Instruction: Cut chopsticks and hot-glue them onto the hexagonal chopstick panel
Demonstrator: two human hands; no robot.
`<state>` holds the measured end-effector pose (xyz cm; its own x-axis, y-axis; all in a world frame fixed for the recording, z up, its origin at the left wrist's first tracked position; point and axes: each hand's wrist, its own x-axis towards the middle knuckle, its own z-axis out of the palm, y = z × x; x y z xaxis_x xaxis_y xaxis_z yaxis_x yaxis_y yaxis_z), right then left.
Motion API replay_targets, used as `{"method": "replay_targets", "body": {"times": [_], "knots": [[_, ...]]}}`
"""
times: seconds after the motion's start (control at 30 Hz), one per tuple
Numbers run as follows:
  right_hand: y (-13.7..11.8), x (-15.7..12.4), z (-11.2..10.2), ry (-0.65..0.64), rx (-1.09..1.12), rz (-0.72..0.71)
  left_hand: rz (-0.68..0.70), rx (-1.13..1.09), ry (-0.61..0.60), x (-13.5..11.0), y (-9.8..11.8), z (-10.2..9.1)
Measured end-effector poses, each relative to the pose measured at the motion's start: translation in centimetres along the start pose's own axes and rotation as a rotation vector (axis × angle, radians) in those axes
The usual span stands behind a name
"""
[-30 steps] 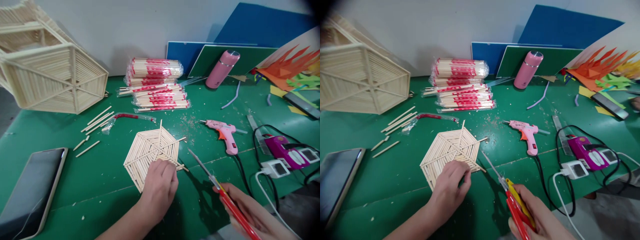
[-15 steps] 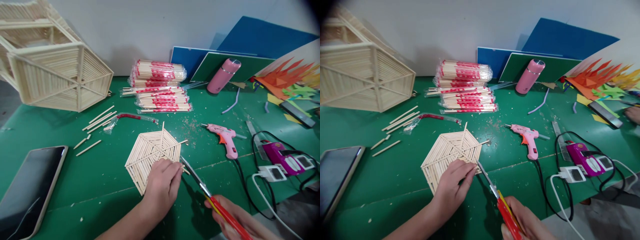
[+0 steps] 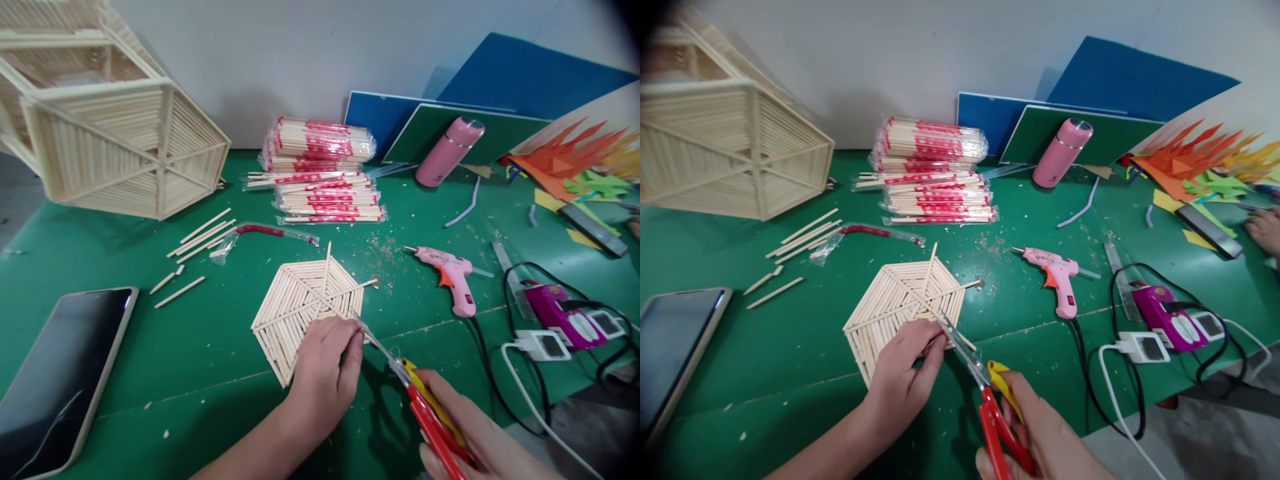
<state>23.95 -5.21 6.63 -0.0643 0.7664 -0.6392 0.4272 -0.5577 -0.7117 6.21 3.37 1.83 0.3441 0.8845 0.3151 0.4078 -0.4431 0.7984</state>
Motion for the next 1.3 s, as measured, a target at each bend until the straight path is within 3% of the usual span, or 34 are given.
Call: {"method": "replay_targets", "body": {"times": [0.13, 0.37, 0.83, 1.0, 1.3], "knots": [[-0.4, 0.4, 0.6, 0.059, -0.133, -0.040, -0.015, -0.016, 0.001, -0.1, -0.1, -0.3], [0.1, 0.9, 1.1, 0.028, -0.181, -0.022, 0.028, -0.010, 0.026, 0.1, 0.0, -0.5], [-0.8, 1.0, 0.8, -0.024, -0.080, -0.083, 0.040, -0.022, 0.013, 0.0, 0.1, -0.7], [-0.6, 1.1, 1.1, 0.048, -0.127, -0.017, 0.046, -0.012, -0.008, 0.0, 0.2, -0.6], [-0.3, 1.3, 1.1, 0.129, -0.191, -0.068, 0.041, 0.007, -0.058, -0.1, 0.1, -0.6]]}}
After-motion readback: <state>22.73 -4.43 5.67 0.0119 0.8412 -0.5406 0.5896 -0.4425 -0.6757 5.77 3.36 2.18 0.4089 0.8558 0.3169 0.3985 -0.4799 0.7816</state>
